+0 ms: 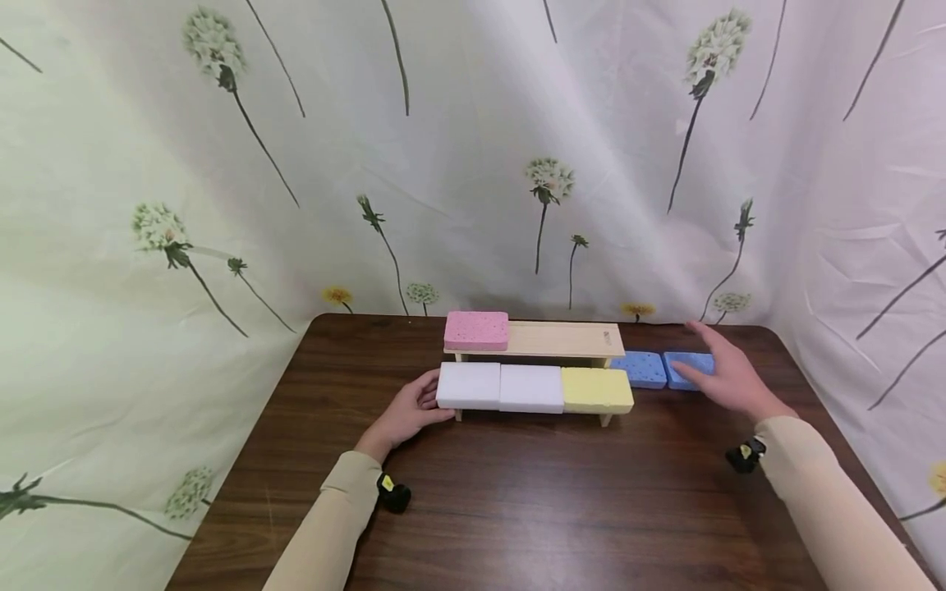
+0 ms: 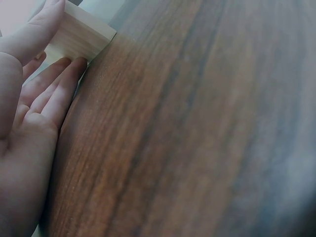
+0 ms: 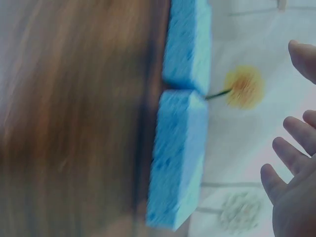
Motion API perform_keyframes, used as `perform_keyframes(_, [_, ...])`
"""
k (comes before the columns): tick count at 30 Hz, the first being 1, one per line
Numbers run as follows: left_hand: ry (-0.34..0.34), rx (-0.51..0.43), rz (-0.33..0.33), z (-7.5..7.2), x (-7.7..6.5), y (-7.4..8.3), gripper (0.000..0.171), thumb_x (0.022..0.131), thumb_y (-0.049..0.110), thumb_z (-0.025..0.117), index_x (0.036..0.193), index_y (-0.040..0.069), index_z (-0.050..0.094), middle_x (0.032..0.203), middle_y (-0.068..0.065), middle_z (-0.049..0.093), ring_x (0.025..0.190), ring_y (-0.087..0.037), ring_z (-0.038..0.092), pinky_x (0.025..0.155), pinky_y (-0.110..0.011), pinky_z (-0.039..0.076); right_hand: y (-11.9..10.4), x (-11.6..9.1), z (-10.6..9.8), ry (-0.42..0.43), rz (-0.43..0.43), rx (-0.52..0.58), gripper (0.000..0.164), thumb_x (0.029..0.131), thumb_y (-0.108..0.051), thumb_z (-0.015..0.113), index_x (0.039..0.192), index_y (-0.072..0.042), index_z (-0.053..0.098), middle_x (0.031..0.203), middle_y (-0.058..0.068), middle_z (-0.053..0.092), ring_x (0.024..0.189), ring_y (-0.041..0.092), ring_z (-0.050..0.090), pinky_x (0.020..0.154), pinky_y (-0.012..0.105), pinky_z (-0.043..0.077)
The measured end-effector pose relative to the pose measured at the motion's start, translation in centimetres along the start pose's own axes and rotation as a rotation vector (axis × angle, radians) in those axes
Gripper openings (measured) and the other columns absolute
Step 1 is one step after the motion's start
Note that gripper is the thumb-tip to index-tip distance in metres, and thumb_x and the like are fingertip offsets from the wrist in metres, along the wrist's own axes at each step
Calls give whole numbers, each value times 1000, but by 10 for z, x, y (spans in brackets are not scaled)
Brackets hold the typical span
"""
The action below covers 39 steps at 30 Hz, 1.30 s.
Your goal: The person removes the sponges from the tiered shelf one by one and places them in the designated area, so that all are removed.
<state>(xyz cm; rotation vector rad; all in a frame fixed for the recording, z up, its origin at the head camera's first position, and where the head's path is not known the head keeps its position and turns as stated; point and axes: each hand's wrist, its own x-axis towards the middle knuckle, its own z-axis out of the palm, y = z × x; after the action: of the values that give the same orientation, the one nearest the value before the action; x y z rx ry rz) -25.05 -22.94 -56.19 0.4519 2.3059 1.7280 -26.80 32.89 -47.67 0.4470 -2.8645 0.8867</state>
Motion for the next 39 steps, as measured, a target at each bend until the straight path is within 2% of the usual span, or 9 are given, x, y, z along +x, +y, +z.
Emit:
perform_keyframes(11, [6,-2,-12,-1,-1,-4,85,92,11,83,161,1,35,156,-24,50,140,-36,54,111,-36,51,-41,24,19,-39,-108,26,80,103,-38,70,164,-4,31,165,25,36,149,49,34,115,71,34])
perform_keyframes(16, [1,-5,-12,-2,-1,-4,86,92,10,83,162,0,33,156,-25,49,141,-37,53,112,-37,51,-58,35,26,-44,-145,40,78,102,-41,71,162,-7,36,163,20,42,148,45,39,113,68,39])
perform_keyframes(24, [2,-18,-6,-2,1,-2,85,91,9,84,161,1,35,156,-23,50,140,-35,55,111,-35,51,-83,52,33,-71,-232,25,78,102,-37,72,160,0,37,163,22,42,148,45,39,116,66,37])
perform_keyframes(31, [3,-21,-4,-1,1,-1,83,91,7,83,160,2,37,155,-23,51,140,-36,55,111,-35,51,-103,63,40,-117,-235,37,80,102,-40,71,163,-5,34,165,19,39,151,41,37,121,62,34])
perform_keyframes(39, [-1,-24,-2,-1,1,-2,85,92,8,83,161,0,35,155,-23,51,140,-35,54,110,-33,51,-127,70,52,-169,-253,70,81,101,-38,73,163,-4,33,166,18,38,152,40,36,123,59,33])
